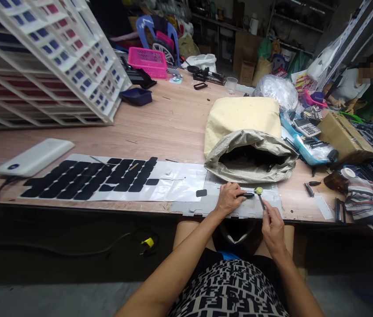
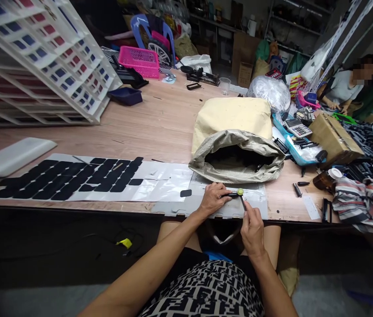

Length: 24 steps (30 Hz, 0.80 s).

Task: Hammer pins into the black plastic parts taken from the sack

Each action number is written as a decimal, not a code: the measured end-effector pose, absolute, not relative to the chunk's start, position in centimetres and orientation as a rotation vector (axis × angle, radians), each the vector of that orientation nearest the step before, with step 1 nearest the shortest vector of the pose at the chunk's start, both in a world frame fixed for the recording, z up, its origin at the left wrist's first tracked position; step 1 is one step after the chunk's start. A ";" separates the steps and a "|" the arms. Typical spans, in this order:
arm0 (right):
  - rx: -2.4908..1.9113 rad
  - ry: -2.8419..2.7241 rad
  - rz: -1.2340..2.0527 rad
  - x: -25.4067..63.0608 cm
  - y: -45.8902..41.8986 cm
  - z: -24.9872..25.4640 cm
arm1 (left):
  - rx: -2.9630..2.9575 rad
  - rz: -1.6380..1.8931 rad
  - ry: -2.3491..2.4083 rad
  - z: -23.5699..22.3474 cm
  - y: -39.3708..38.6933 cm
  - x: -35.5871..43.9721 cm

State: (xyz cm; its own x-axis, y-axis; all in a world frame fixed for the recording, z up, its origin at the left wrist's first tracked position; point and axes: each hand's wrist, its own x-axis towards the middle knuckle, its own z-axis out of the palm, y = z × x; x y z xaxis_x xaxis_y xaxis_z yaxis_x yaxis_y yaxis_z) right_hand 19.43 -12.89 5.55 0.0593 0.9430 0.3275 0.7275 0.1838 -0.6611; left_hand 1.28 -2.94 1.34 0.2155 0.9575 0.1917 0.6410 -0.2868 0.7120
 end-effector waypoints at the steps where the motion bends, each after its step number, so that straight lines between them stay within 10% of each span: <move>1: -1.606 -1.690 0.339 19.9 -12.8 5.5 | 2.008 0.855 1.466 1.3 -3.0 1.3; 16: -2.330 -1.501 -0.542 29.9 -5.2 3.2 | 2.105 1.090 1.205 2.3 -6.8 0.0; 24: -2.373 -1.559 -0.528 29.5 -5.5 2.8 | 2.019 0.544 1.203 -4.5 -16.2 0.1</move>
